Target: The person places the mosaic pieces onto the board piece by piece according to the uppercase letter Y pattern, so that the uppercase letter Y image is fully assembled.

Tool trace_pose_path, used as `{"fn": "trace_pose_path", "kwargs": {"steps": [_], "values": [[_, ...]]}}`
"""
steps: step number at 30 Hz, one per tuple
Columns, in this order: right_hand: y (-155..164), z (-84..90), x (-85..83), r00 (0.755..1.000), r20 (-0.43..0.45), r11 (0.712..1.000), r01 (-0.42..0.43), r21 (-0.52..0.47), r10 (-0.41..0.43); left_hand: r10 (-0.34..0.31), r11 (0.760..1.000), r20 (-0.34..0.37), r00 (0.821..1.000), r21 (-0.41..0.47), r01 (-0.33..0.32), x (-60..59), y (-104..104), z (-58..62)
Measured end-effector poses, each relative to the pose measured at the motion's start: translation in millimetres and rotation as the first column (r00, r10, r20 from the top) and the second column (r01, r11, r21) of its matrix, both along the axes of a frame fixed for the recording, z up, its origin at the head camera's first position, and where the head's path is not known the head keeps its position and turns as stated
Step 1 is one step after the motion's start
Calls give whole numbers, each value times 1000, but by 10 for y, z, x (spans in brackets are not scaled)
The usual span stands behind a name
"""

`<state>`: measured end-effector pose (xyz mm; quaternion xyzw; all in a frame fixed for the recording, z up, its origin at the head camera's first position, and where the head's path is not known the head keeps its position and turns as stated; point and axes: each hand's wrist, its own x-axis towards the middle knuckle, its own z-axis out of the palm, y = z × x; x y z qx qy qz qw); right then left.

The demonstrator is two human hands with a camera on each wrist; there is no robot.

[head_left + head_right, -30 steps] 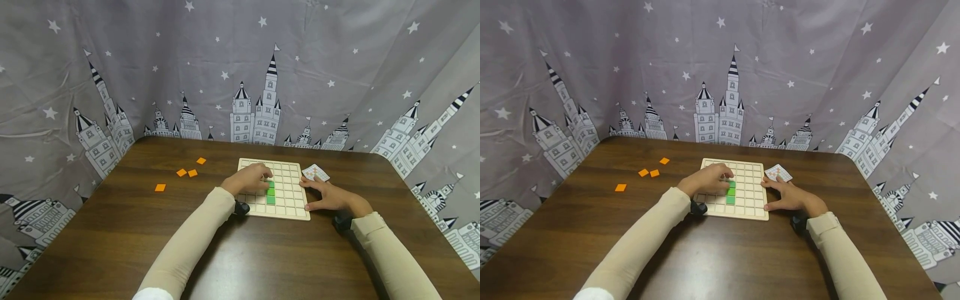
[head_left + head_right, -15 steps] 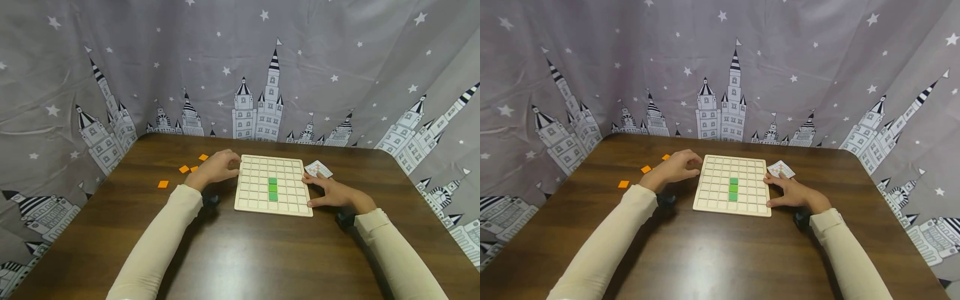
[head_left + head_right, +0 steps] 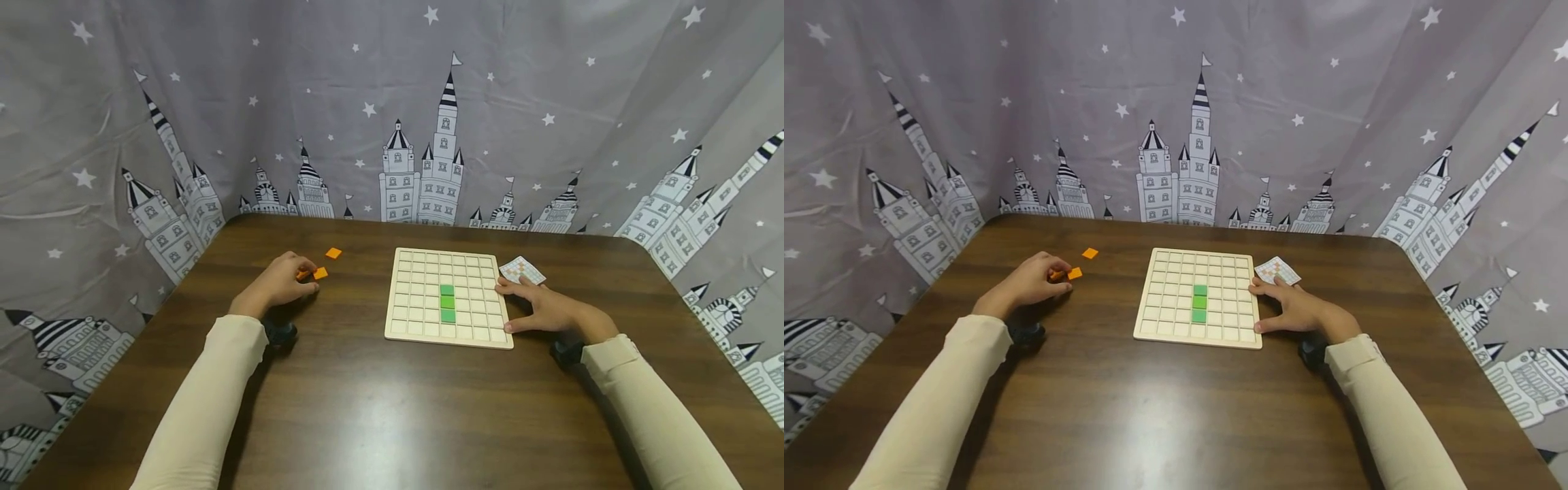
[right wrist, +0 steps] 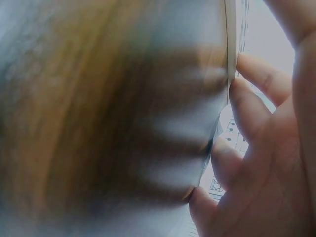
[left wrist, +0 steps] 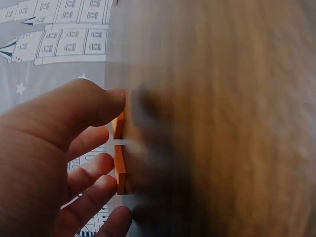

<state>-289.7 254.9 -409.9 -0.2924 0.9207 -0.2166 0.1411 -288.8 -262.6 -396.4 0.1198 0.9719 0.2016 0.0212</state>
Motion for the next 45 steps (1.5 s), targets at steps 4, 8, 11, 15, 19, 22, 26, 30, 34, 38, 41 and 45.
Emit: {"fn": "trace_pose_path", "kwargs": {"steps": [4, 8, 11, 15, 19, 22, 26, 30, 34, 38, 41, 45], "values": [[-6, 10, 11, 1000, 2, 1000, 5, 0, -5, 7, 1000, 3, 1000, 13, -7, 17, -41, -8], [-1, 16, 10, 1000, -8, 1000, 5, 7, -5, 25, 999, -15, 1000, 36, -25, 22, -71, -5], [2, 20, 6, 1000, -15, 1000, 6, 7, -6, 71, 998, -30, 997, 3, -71, 24, -94, -2], [0, 21, 5, 1000, -18, 1000, 3, 3, -3, 109, 989, -64, 992, -98, -115, 21, -113, 10], [-10, 18, 7, 1000, -10, 1000, -4, -2, 4, 119, 984, -78, 990, -126, -128, 4, -121, 15], [-16, 18, 7, 1000, 0, 1000, -1, 2, 1, 128, 984, -76, 989, -111, -136, -6, -119, 10], [-18, 27, 4, 1000, 7, 1000, 4, 4, -4, 129, 986, -90, 988, -92, -137, -13, -114, -4], [-14, 29, 0, 1000, 5, 1000, -3, 1, 3, 125, 988, -100, 987, -83, -133, -22, -117, -12], [-4, 28, 4, 1000, 10, 1000, 2, 2, -2, 106, 991, -111, 988, -70, -114, -36, -67, 31], [0, 24, 12, 1000, -1, 1000, 0, 3, 0, 81, 996, -123, 989, -21, -84, -79, 95, 121], [-6, 22, 24, 1000, -6, 1000, -1, 5, 1, 40, 999, -149, 988, -3, -41, -131, 274, 185], [-20, 16, 38, 1000, 0, 1000, 5, 18, -5, -44, 999, -194, 980, -7, 44, -203, 562, 252]]}}
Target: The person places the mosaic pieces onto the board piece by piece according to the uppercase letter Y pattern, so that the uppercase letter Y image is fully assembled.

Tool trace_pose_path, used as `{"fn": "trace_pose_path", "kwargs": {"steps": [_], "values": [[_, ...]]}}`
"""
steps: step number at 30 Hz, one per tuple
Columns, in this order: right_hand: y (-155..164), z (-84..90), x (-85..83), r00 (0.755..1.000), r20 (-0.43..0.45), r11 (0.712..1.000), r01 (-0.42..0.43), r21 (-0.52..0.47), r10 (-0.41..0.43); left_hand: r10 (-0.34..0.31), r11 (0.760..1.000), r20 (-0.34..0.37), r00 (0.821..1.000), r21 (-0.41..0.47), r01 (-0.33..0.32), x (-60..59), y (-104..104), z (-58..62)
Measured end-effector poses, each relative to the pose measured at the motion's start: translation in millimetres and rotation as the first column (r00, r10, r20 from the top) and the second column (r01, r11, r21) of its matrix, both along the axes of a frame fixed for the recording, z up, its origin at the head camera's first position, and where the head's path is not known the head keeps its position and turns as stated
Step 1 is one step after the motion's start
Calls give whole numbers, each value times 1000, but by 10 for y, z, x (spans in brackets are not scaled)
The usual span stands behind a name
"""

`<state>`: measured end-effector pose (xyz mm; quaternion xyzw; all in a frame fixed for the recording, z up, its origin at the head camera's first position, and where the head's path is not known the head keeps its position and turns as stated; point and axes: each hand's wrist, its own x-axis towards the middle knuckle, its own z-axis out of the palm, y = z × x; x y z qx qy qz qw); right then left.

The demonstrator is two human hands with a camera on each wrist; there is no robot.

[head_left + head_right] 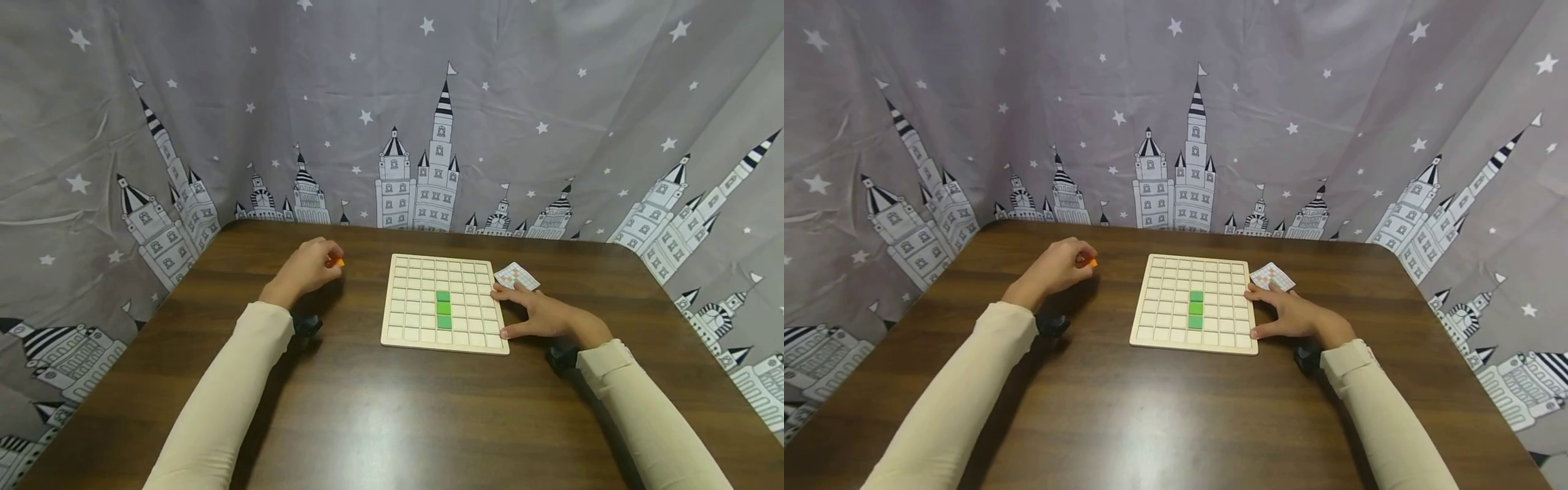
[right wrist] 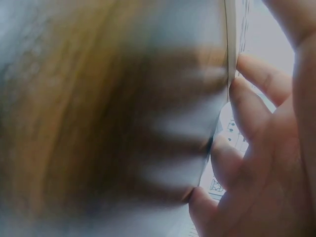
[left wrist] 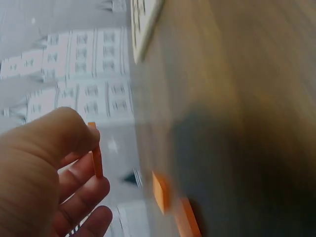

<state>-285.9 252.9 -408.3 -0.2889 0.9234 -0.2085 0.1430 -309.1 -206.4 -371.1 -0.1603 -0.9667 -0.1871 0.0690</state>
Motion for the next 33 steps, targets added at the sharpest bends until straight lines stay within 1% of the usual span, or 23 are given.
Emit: {"fn": "trace_pose_path", "kwargs": {"steps": [5, 10, 14, 18, 22, 26, 29, 33], "values": [[-26, 7, 0, 1000, 18, 1000, 3, 14, -3, -90, 996, 4, 996, 20, 90, -94, 354, 12], [-37, 7, -6, 999, 41, 1000, 1, 20, -2, -130, 991, 19, 991, 23, 129, -126, 571, -53], [-16, 21, -8, 999, 53, 1000, 5, 24, -6, -133, 991, 47, 990, 16, 133, -135, 707, -98], [-13, 35, -14, 998, 66, 1000, 6, 12, -6, -146, 989, 71, 987, 12, 145, -156, 812, -107], [1, 35, -13, 998, 64, 1000, 10, -1, -10, -184, 983, 57, 981, 35, 182, -194, 930, -128], [9, 20, -7, 999, 48, 1000, 0, 5, 0, -210, 977, 72, 975, 40, 208, -238, 1043, -191], [7, 10, -4, 999, 37, 1000, -7, 13, 6, -220, 975, 88, 972, 43, 217, -262, 1110, -228], [-2, 14, -4, 1000, 20, 1000, -5, 13, 5, -224, 974, 73, 972, 43, 222, -295, 1187, -239]]}}
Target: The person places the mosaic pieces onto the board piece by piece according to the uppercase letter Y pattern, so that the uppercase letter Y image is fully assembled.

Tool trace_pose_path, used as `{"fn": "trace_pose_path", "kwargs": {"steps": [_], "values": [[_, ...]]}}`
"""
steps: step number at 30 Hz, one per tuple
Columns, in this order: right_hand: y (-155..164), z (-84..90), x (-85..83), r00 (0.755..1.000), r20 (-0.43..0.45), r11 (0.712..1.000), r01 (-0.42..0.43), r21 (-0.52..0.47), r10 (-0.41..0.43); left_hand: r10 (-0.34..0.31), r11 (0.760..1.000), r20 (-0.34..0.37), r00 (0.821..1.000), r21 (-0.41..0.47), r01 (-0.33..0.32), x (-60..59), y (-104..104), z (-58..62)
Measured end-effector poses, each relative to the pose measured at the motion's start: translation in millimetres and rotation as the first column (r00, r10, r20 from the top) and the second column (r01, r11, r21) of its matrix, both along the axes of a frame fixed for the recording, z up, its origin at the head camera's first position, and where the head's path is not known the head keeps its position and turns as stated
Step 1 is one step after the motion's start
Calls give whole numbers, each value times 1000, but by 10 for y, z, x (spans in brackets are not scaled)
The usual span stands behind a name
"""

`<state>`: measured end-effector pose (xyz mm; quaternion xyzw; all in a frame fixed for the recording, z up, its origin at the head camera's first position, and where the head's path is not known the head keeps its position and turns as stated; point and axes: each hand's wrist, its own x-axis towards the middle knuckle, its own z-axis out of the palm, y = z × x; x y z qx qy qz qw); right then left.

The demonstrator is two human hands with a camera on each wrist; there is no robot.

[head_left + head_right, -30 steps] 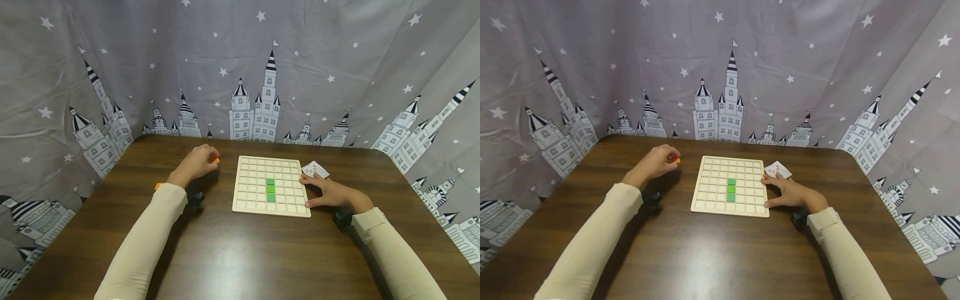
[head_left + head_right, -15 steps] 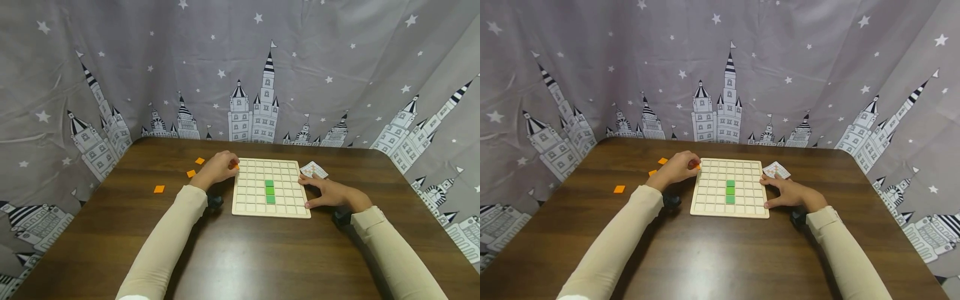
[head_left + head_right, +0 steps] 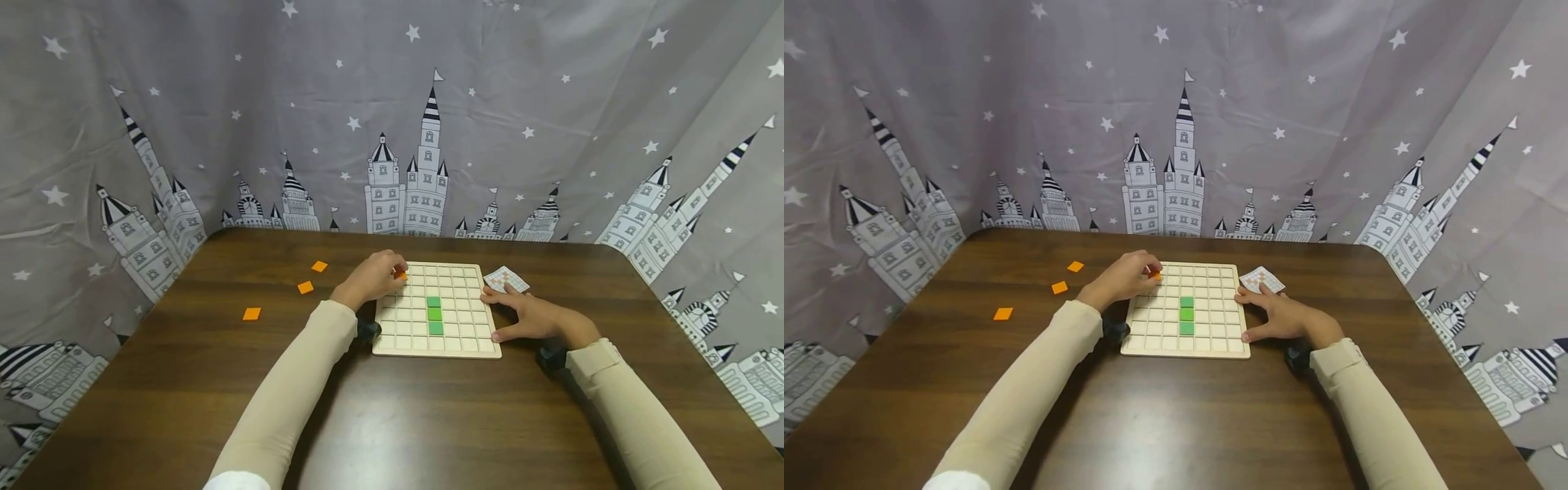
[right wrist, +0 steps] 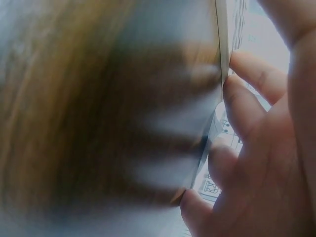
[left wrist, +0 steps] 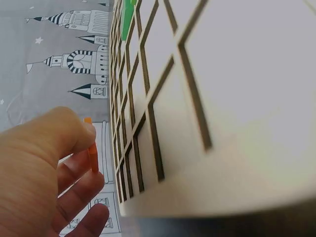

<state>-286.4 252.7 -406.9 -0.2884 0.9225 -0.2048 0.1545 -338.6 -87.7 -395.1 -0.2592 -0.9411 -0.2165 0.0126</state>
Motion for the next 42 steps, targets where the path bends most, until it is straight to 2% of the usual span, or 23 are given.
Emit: {"fn": "trace_pose_path", "kwargs": {"steps": [7, 12, 18, 24, 34, 42], "values": [[-19, 13, 6, 1000, -18, 1000, -16, 7, 16, 4, 999, 11, 1000, -41, -3, -64, 75, -51], [-10, 19, 10, 1000, -7, 1000, -2, 3, 2, -16, 999, -6, 1000, -42, 16, -103, 111, -79], [-12, 1, 1, 1000, 9, 999, 27, 23, -27, -21, 998, 4, 1000, -57, 21, -96, 112, -64], [0, -7, -4, 1000, -1, 1000, 10, 9, -10, -7, 996, 35, 999, -87, 10, -97, 108, -65], [-7, -8, 2, 1000, -2, 1000, 8, 9, -8, -9, 994, 28, 1000, -107, 12, -137, 105, -109], [-2, 0, 0, 1000, -16, 1000, 14, 13, -13, -1, 994, 40, 999, -110, 5, -128, 117, -68]]}}
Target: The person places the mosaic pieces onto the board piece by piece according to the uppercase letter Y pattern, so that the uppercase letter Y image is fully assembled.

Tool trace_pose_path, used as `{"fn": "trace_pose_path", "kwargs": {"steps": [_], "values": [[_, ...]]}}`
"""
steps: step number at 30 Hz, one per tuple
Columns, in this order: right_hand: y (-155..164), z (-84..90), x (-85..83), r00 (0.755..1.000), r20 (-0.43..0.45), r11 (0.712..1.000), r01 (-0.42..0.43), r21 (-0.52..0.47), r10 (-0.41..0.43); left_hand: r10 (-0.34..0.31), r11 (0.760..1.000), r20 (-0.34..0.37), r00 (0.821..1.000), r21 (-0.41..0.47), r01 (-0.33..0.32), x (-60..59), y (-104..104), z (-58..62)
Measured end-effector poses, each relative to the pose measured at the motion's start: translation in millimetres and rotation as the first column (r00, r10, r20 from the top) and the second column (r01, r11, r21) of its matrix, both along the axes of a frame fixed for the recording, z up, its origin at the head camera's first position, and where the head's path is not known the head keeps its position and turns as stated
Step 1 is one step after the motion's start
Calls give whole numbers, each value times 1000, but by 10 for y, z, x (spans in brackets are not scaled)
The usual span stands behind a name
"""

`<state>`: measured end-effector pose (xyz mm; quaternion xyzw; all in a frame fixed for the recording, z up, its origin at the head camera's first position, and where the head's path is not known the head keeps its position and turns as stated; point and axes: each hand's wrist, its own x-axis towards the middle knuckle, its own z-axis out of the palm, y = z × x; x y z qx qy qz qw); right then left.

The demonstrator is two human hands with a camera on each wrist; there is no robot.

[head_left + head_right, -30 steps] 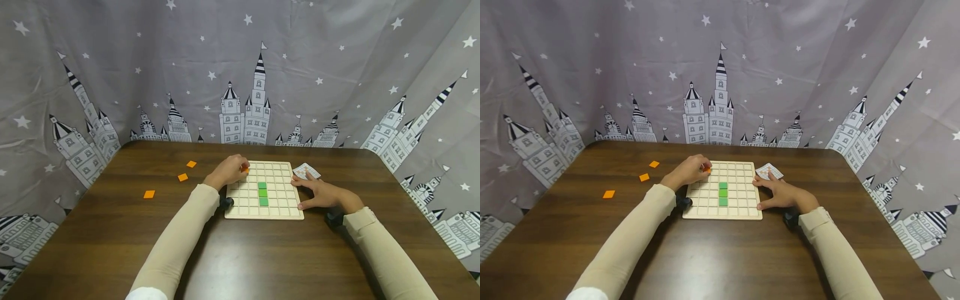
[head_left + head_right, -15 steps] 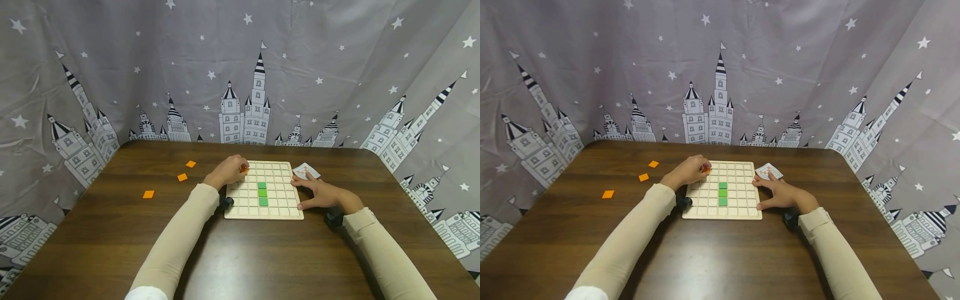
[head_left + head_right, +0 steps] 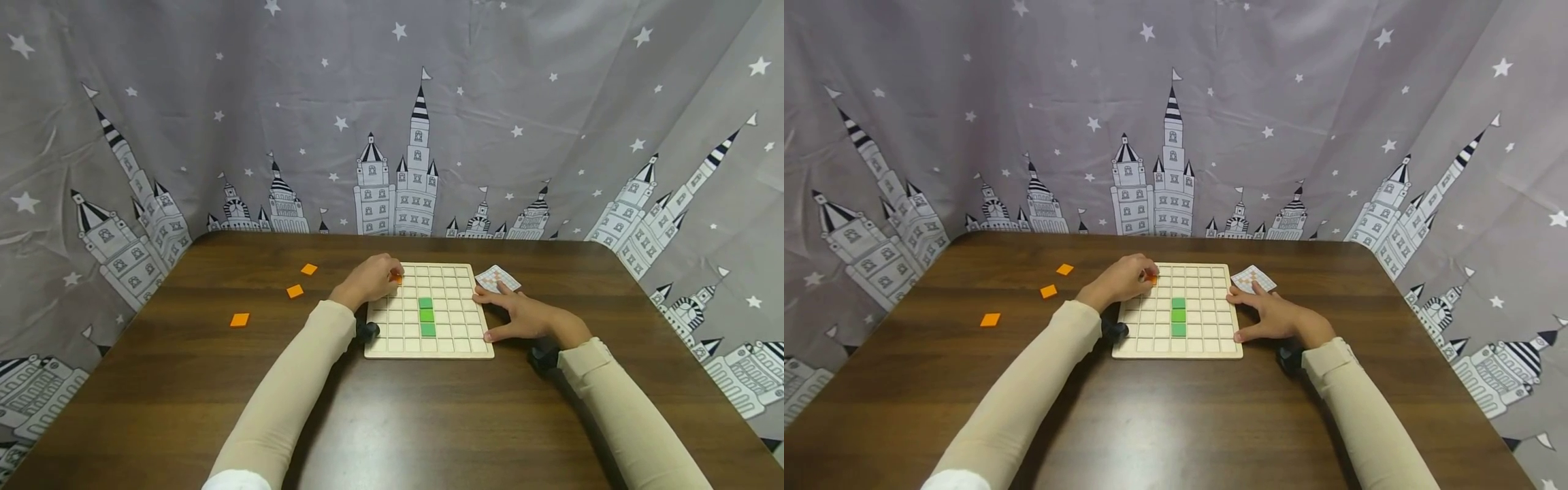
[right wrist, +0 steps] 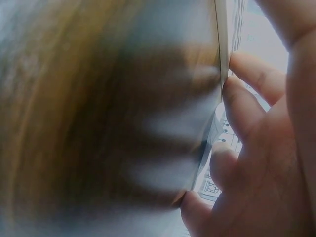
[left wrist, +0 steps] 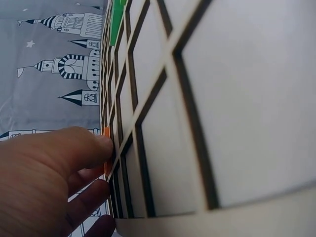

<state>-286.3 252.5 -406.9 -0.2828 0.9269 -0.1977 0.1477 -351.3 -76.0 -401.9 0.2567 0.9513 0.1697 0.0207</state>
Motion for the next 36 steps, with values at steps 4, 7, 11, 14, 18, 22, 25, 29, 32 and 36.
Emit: {"fn": "trace_pose_path", "kwargs": {"steps": [4, 7, 11, 14, 18, 22, 25, 29, 32, 36], "values": [[-29, -11, -7, 1000, 0, 1000, -2, 6, 2, 13, 1000, 16, 1000, 2, -13, 36, -37, 14], [-47, -22, -8, 1000, 3, 1000, -10, 0, 10, 14, 1000, 10, 1000, -3, -14, 59, -63, 8], [-60, -32, -4, 1000, 11, 1000, -12, 0, 12, 17, 1000, -5, 1000, -11, -17, 89, -92, -6], [-64, -39, 0, 1000, 19, 1000, -13, 2, 13, 39, 999, -1, 999, -7, -39, 123, -128, -9], [-57, -47, 1, 1000, 22, 1000, -19, -5, 19, 73, 997, 1, 997, 4, -73, 174, -210, 19], [-34, -39, 0, 1000, 12, 1000, -19, -14, 19, 104, 995, -8, 995, 12, -104, 231, -334, 105], [-13, -29, 3, 1000, 13, 1000, -6, -4, 6, 117, 993, -28, 993, 19, -116, 262, -456, 179], [5, -22, 5, 1000, 15, 1000, 3, 7, -3, 140, 990, -58, 988, 19, -139, 301, -685, 235], [7, -19, -4, 1000, 15, 1000, -5, 6, 5, 159, 987, -77, 984, 15, -159, 349, -912, 252], [11, -5, -17, 1000, 11, 1000, -8, -6, 8, 189, 982, -85, 978, 27, -188, 430, -1232, 289]]}}
